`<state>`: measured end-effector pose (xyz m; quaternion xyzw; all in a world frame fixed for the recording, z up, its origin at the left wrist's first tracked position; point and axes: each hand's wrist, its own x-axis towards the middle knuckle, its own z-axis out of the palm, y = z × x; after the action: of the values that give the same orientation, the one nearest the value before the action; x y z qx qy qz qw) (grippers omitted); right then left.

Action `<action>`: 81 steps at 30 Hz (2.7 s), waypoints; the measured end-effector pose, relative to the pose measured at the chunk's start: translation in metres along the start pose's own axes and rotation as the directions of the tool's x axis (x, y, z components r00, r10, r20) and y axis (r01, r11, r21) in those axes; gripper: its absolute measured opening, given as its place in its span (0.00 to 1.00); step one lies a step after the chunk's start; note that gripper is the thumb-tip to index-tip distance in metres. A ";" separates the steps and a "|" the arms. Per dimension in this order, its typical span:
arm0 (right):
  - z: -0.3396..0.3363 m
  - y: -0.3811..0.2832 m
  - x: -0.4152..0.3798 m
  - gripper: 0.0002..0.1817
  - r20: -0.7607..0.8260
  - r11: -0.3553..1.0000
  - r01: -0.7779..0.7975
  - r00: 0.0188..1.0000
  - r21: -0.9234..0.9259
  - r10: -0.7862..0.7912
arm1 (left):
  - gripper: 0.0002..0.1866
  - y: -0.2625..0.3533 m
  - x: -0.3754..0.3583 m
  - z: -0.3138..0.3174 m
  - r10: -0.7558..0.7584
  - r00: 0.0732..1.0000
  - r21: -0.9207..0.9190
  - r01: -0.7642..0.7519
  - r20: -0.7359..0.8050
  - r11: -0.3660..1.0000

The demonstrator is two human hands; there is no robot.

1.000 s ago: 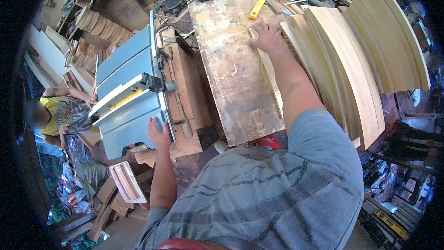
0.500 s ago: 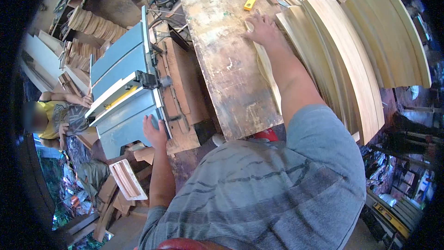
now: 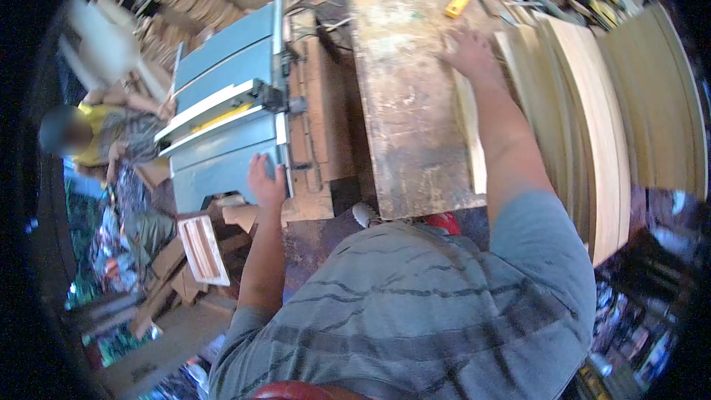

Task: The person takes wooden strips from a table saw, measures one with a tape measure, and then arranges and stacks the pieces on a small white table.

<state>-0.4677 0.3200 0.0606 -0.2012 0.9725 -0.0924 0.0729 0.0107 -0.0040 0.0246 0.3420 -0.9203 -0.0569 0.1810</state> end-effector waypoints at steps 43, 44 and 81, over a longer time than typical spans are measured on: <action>0.010 0.007 0.004 0.37 -0.034 1.000 0.012 0.999 0.017 -0.012 | 0.27 0.009 0.000 -0.005 -0.008 1.000 -0.019 0.007 -0.007 1.000; 0.008 0.007 0.003 0.38 -0.020 1.000 0.008 1.000 0.025 -0.007 | 0.27 0.009 -0.001 -0.005 -0.018 1.000 -0.016 0.018 -0.004 1.000; 0.070 -0.173 0.002 0.30 -0.251 0.848 0.530 0.824 0.021 -0.508 | 0.27 0.008 0.000 -0.006 -0.010 1.000 0.002 0.011 -0.026 1.000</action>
<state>-0.3913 0.1527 0.0287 -0.4423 0.8773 -0.1757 -0.0622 0.0082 0.0023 0.0319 0.3477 -0.9162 -0.0525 0.1921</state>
